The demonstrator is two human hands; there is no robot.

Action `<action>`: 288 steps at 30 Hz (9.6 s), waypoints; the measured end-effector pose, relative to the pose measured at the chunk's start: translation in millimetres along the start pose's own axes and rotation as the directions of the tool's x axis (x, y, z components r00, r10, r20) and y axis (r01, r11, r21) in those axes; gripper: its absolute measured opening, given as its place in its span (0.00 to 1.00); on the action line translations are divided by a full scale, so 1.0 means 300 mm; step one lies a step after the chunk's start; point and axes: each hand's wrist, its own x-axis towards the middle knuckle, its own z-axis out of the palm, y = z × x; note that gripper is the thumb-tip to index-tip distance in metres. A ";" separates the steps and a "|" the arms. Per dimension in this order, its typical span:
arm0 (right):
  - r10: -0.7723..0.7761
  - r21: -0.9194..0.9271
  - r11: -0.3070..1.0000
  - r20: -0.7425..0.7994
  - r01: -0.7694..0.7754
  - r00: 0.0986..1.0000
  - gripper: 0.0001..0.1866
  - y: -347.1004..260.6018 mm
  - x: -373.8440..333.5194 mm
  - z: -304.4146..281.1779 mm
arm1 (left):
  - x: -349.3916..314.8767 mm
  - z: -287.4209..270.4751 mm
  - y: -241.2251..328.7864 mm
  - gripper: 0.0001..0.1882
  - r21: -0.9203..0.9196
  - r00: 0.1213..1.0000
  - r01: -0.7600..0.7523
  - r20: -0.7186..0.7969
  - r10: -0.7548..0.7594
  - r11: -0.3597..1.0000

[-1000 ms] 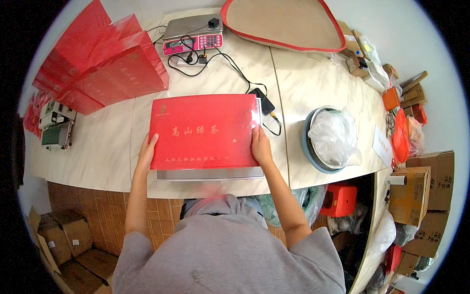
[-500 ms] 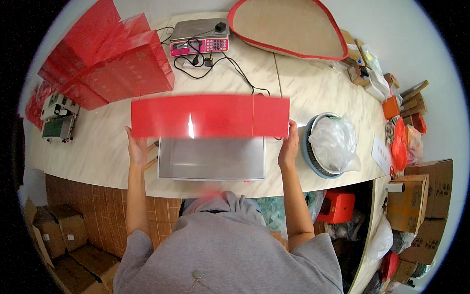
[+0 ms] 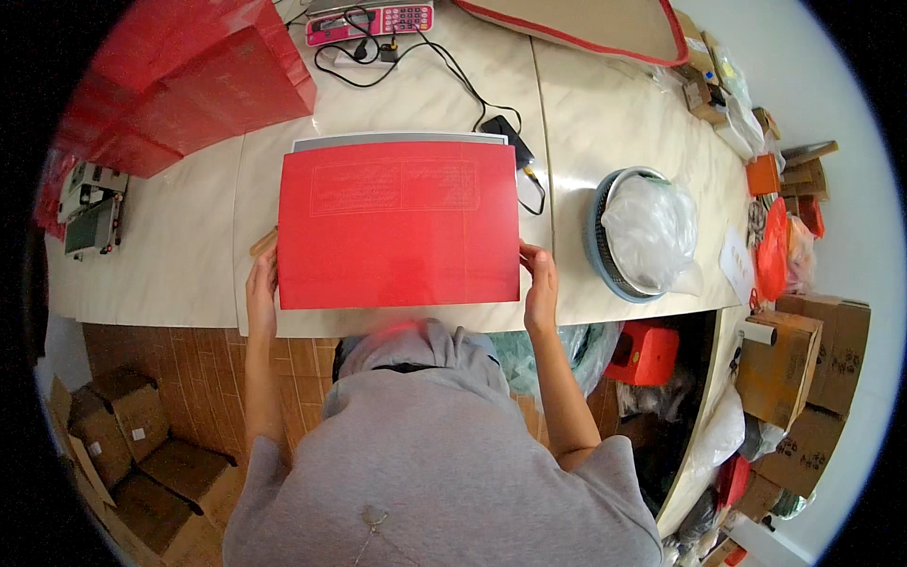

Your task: The person uses a wooden mallet to smooth plastic wrap on red rectangular boxes. They then place the boxes on a heat-sealing machine to shrink the wrap and seal the edges. Finally, the person places the sealed boxes into clear plastic bags.

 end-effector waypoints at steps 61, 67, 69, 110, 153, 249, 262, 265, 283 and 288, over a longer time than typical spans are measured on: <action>-0.191 -0.373 0.906 0.060 0.200 0.980 0.23 -0.066 0.347 0.194 | 0.339 0.102 0.102 0.27 0.045 0.974 -0.216 0.073 0.213 0.975; -0.245 -0.453 0.865 -0.005 0.217 0.969 0.22 -0.105 0.190 0.184 | 0.198 0.087 0.085 0.28 0.050 0.974 -0.225 0.006 0.225 0.973; -0.257 -0.432 0.871 0.008 0.235 0.966 0.23 -0.098 0.169 0.179 | 0.178 0.074 0.076 0.28 0.088 0.977 -0.211 0.036 0.208 0.974; -0.005 -0.168 0.986 0.096 0.021 0.995 0.26 -0.060 0.337 0.157 | 0.352 0.128 0.065 0.27 -0.377 0.989 0.046 0.145 0.010 0.925; 0.194 0.187 0.964 -0.018 -0.188 0.981 0.22 0.001 -0.340 -0.017 | -0.388 -0.035 -0.120 0.38 -0.165 0.999 0.032 0.016 -0.030 0.986; -0.537 -0.705 0.693 -0.645 -0.151 0.544 0.07 -0.107 0.015 -0.477 | -0.178 0.022 0.021 0.13 -0.008 0.958 -0.283 -0.058 0.282 0.959; -0.472 -0.678 0.653 -0.712 -0.336 0.520 0.12 0.089 0.263 -0.705 | -0.115 0.379 0.131 0.09 0.089 0.940 -0.321 0.148 0.307 0.943; -0.506 -0.528 0.845 -0.842 -0.091 0.188 0.10 -0.094 0.159 -0.661 | -0.125 0.387 0.138 0.09 0.094 0.952 -0.278 0.156 0.262 0.956; -0.824 0.414 0.556 0.162 0.721 0.542 0.06 -0.559 -0.071 0.203 | -0.097 0.593 0.407 0.34 -0.508 0.841 0.050 0.485 0.237 0.860; -0.769 0.455 0.633 0.458 0.626 0.445 0.04 -0.528 -0.152 0.451 | -0.113 0.299 0.469 0.24 -0.520 0.995 -0.083 0.008 0.102 0.850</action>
